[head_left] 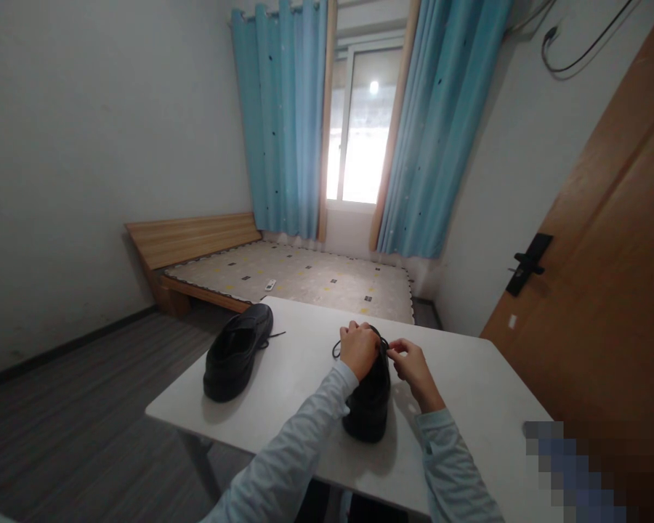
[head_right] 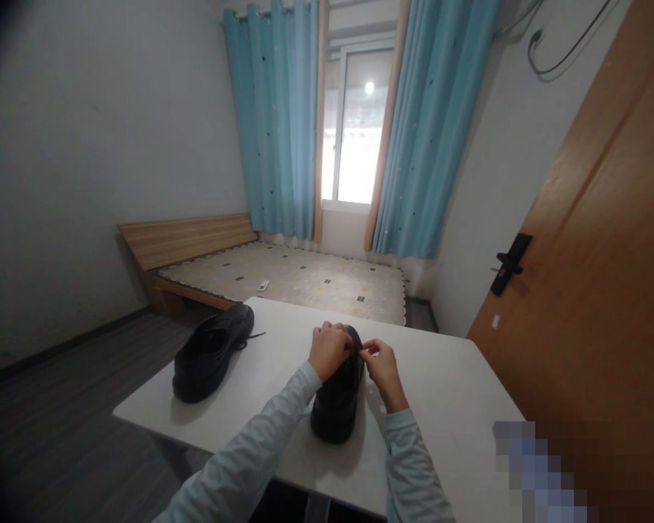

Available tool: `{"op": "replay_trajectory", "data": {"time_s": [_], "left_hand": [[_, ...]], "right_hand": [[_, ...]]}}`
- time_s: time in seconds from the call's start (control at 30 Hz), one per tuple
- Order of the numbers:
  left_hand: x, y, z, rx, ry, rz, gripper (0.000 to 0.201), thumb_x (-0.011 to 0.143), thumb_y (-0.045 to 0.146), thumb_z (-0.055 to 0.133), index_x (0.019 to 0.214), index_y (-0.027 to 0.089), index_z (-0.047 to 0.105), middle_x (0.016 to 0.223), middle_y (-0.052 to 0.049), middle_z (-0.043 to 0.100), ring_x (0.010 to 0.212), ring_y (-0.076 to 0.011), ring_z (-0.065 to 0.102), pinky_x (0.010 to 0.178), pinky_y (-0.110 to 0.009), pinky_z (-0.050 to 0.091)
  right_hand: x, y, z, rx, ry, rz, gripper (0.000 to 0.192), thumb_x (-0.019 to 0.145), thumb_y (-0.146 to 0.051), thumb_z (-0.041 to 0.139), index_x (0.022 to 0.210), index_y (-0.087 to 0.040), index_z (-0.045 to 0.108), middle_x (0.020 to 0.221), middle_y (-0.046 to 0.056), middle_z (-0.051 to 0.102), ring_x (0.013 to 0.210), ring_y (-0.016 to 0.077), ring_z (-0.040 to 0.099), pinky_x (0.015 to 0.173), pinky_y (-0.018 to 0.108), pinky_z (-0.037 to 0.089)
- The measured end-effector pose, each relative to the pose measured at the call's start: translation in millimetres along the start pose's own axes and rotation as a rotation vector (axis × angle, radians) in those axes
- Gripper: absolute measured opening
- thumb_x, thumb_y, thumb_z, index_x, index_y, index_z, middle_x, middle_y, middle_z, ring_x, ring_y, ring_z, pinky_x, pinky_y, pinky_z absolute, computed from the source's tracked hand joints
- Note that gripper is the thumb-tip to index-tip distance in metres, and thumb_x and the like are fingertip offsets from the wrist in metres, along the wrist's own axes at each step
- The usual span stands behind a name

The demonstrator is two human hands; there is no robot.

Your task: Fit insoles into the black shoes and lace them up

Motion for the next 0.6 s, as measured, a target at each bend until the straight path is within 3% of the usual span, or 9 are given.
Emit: {"op": "replay_trajectory", "data": {"time_s": [0.23, 0.43, 0.6], "left_hand": [[-2.5, -0.6, 0.7, -0.018, 0.002, -0.009, 0.012, 0.077, 0.027, 0.058, 0.080, 0.025, 0.070, 0.097, -0.005, 0.060, 0.097, -0.0254, 0.046, 0.080, -0.040, 0.035], [-3.7, 0.2, -3.5, -0.006, 0.001, 0.009, 0.016, 0.081, 0.031, 0.055, 0.081, 0.023, 0.069, 0.099, -0.005, 0.059, 0.098, -0.0250, 0.046, 0.080, -0.040, 0.036], [-5.5, -0.8, -10.4, -0.023, -0.012, 0.001, 0.012, 0.077, 0.031, 0.060, 0.080, 0.024, 0.069, 0.101, -0.004, 0.059, 0.100, -0.0241, 0.046, 0.082, -0.039, 0.036]], "right_hand": [[-1.6, -1.5, 13.2, 0.126, -0.082, 0.025, 0.014, 0.064, -0.032, 0.053, 0.069, -0.019, 0.051, 0.052, -0.008, 0.043, 0.034, 0.0045, 0.034, 0.031, 0.016, 0.020], [-5.8, -10.8, 17.6, 0.210, -0.117, 0.043, 0.033, 0.058, -0.047, 0.067, 0.067, -0.018, 0.052, 0.046, -0.008, 0.042, 0.036, 0.0052, 0.033, 0.034, 0.018, 0.020], [-8.7, -5.6, 20.6, 0.371, -0.155, 0.151, 0.030, 0.057, -0.041, 0.068, 0.065, -0.017, 0.052, 0.045, -0.009, 0.040, 0.039, 0.0046, 0.033, 0.038, 0.017, 0.021]]}}
Point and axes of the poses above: each hand's wrist, its own x-axis towards the middle knuckle, its own z-axis out of the palm, y = z × x, the point moved 9 cm from there along x, towards the middle knuckle
